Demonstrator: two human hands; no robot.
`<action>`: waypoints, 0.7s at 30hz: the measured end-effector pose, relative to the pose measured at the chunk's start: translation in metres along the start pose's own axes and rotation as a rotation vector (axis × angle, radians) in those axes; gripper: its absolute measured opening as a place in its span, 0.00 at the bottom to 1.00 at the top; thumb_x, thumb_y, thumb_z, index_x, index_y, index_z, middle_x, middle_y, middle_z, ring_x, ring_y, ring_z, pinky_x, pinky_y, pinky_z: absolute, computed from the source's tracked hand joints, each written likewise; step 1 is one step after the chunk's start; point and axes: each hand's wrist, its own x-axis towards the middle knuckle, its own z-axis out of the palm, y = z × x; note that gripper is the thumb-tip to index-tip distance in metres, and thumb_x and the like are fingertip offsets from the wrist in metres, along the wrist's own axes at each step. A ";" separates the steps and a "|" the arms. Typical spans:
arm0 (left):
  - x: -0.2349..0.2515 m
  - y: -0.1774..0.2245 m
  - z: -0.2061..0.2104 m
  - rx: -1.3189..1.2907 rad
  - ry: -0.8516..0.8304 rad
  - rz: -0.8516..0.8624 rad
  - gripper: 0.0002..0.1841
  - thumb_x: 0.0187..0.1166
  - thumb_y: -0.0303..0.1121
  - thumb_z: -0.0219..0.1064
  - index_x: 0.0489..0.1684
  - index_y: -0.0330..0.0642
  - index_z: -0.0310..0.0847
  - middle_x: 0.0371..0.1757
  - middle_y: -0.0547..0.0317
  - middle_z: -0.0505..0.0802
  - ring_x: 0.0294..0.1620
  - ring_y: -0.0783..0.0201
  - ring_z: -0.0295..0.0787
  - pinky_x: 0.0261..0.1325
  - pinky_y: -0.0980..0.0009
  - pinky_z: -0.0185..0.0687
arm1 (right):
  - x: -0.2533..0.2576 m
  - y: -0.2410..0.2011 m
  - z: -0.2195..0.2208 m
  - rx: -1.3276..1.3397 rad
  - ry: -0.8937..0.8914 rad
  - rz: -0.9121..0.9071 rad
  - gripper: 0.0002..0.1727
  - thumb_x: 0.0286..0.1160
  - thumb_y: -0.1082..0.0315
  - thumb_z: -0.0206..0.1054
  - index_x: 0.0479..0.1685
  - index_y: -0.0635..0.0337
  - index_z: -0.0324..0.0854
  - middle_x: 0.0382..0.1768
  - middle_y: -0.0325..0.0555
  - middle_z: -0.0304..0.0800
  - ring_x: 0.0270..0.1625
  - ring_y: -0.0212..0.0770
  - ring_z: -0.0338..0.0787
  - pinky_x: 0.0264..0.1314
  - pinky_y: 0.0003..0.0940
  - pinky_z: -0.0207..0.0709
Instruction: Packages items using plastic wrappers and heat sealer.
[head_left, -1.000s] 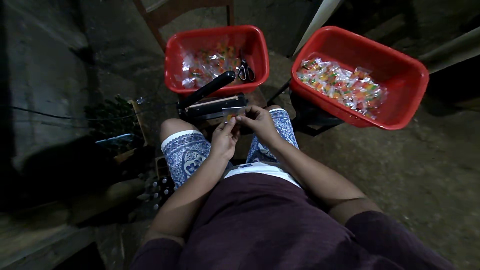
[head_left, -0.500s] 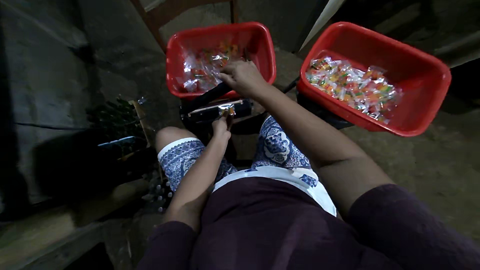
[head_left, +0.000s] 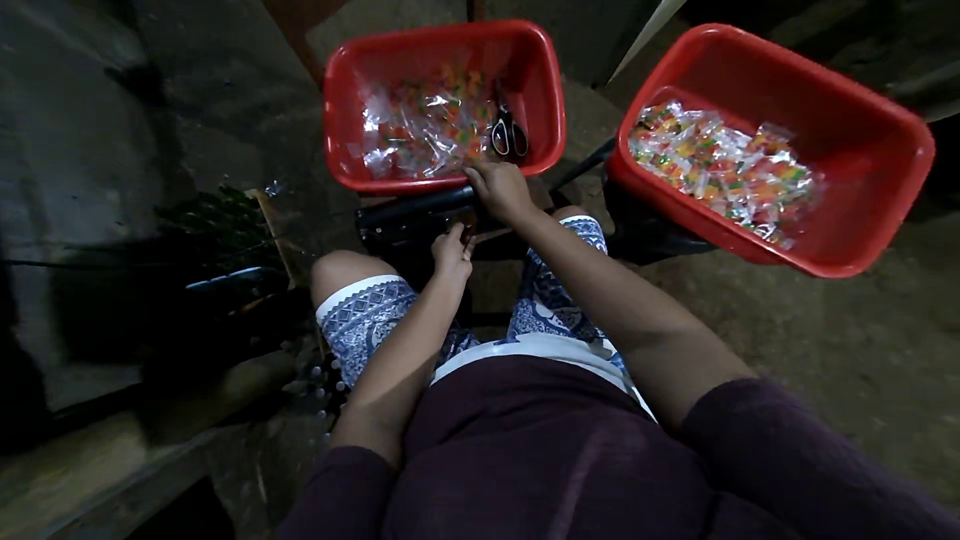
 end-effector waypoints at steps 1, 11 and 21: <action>-0.001 0.000 0.001 -0.010 -0.007 0.001 0.18 0.88 0.29 0.60 0.72 0.33 0.67 0.62 0.46 0.82 0.54 0.60 0.84 0.56 0.69 0.84 | -0.001 0.001 0.003 0.009 0.014 0.002 0.25 0.95 0.57 0.47 0.66 0.62 0.86 0.59 0.60 0.92 0.68 0.59 0.89 0.81 0.62 0.65; -0.001 -0.003 0.003 -0.031 -0.049 0.009 0.18 0.89 0.29 0.59 0.72 0.31 0.66 0.64 0.44 0.82 0.57 0.60 0.86 0.59 0.69 0.85 | -0.007 0.006 0.019 0.027 0.073 0.088 0.23 0.94 0.59 0.47 0.74 0.52 0.84 0.73 0.50 0.87 0.87 0.55 0.72 0.91 0.73 0.34; -0.003 -0.002 0.003 -0.010 -0.041 -0.021 0.20 0.89 0.35 0.62 0.71 0.33 0.67 0.61 0.45 0.83 0.54 0.60 0.87 0.57 0.68 0.86 | -0.011 0.020 0.041 -0.104 0.194 0.052 0.23 0.93 0.58 0.48 0.78 0.48 0.81 0.82 0.42 0.77 0.92 0.56 0.60 0.87 0.80 0.31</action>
